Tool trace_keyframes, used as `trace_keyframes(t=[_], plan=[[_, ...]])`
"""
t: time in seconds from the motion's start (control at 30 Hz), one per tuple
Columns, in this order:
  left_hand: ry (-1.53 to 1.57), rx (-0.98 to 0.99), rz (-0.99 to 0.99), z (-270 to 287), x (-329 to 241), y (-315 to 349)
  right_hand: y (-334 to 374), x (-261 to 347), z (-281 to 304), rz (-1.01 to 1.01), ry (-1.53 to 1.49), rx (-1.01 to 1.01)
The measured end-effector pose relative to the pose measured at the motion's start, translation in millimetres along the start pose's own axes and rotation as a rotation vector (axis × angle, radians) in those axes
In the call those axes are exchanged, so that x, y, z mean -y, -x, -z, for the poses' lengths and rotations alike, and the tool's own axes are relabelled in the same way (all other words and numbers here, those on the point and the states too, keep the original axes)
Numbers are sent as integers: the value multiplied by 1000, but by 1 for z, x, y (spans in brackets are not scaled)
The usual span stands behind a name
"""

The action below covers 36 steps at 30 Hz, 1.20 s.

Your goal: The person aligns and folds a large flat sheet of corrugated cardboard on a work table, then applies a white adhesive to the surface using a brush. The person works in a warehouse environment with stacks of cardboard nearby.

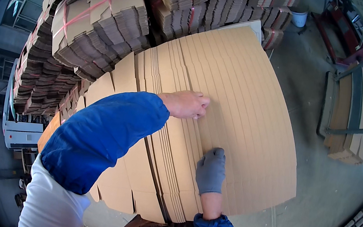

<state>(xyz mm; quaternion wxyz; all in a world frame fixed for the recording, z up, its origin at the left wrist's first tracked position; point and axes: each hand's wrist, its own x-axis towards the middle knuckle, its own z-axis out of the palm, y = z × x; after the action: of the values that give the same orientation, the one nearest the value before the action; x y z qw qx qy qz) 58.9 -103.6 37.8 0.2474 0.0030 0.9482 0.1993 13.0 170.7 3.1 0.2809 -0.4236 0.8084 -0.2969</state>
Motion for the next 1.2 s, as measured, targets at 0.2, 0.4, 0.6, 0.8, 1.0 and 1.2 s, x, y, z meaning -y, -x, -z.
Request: trace_keyframes(t=[0.2,0.4,0.6,0.8,1.0,1.2], plan=[[6,-6,1,-2,-1,3,2,-4,-4,-13,-43,9],[-7,-4,34,4,-5,8,0,1,-6,-36,-40,-4],[-23,-463,308,-24,-57,28,-4,1,5,-69,5,19],[12,-542,503,-67,-72,44,-4,3,3,-13,-34,5],[-76,-489,401,-47,-51,42,-2,-1,-2,-18,-81,-44],[-77,-455,335,-36,-39,38,-4,-1,-1,-28,-102,-28]])
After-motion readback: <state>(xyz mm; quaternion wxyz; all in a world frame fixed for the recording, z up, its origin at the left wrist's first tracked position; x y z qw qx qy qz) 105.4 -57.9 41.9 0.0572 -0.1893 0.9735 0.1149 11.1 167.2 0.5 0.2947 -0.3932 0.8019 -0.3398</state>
